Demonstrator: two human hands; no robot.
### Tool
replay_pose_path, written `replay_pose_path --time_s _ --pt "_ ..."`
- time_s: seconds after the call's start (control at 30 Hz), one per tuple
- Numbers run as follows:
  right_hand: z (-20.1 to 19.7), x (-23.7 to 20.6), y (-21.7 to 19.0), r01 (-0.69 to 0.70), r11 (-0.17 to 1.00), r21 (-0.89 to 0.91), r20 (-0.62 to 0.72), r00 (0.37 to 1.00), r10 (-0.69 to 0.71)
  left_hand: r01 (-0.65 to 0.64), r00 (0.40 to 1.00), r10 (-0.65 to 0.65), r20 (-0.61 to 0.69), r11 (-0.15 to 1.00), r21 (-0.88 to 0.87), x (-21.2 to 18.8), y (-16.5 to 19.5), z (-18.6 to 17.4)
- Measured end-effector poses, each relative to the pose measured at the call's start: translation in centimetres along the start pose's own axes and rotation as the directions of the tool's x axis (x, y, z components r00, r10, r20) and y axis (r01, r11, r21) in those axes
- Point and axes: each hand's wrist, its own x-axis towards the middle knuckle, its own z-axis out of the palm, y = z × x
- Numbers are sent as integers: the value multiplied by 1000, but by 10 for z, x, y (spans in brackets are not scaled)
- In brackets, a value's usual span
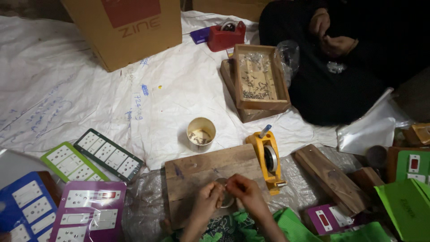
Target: The person sits on the floor and assembles small electrical components by hand. They pick up parts from a small container, connect them, and place the assembled units into a paper cup.
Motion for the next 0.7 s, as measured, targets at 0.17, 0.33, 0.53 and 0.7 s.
replay_pose_path --time_s 0.17,0.33,0.53,0.7 --pt "0 -4 -20 -81 898 433 -5 996 92 120 993 -119 16 991 -60 -2 -2 0" --pt "15 -14 -51 -111 993 32 229 968 101 53 998 -51 -31 997 60 -8 -2 12" --pt "22 -20 -74 23 977 -211 209 978 22 195 980 -196 22 980 44 -22 8 14" --pt "21 -19 -62 87 989 -120 159 985 -67 232 972 -230 47 971 -63 -26 18 16"
